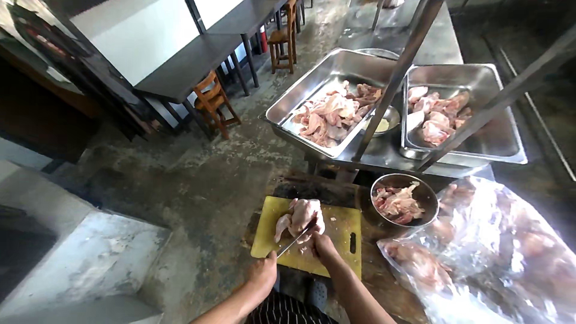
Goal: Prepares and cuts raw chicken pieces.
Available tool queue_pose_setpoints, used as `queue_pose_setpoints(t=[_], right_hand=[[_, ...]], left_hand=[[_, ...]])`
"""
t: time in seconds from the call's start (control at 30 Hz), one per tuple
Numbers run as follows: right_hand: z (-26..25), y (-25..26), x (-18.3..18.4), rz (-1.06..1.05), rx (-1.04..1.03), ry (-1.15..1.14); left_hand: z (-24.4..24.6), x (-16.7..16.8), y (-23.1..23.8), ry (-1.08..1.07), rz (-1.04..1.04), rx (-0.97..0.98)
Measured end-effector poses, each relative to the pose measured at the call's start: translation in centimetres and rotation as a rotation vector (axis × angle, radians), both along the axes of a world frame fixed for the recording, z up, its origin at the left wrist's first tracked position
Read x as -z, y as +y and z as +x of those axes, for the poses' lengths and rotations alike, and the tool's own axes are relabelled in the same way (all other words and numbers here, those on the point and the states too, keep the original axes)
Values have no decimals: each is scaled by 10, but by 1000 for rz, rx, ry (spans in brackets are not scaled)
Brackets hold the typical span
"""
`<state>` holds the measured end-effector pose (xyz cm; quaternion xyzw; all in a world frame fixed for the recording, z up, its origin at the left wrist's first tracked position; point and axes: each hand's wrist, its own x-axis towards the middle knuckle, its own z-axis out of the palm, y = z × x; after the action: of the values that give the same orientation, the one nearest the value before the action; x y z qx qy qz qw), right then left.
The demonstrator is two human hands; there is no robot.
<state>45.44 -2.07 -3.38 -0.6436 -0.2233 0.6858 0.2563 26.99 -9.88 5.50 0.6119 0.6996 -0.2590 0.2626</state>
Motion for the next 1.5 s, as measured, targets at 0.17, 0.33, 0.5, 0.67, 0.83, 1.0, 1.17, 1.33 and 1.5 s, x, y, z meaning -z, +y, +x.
queue_pose_setpoints(t=[0.17, 0.33, 0.5, 0.67, 0.83, 1.0, 1.17, 1.33, 1.5], right_hand=[[-11, -5, 11, -3, -18, -43], [7, -7, 10, 63, -264, -227], [27, 0, 21, 146, -629, -530], [50, -2, 10, 227, -899, -721], [74, 20, 12, 271, -1075, -732], [90, 48, 28, 300, -1177, -747], [89, 56, 31, 316, -1123, -734], [81, 39, 23, 306, -934, -570], [60, 21, 14, 327, -360, -466]], left_hand=[[17, 7, 7, 31, -28, -17], [10, 25, 16, -8, -7, 10], [-6, 7, 36, -17, -108, 63], [-40, -30, 108, -60, -195, 247], [-44, -52, 162, 15, -263, 378], [-53, -53, 204, 14, -319, 459], [-70, -43, 208, 27, -157, 469], [-85, -32, 163, -11, -41, 349], [-110, -1, 78, -308, 28, 59]])
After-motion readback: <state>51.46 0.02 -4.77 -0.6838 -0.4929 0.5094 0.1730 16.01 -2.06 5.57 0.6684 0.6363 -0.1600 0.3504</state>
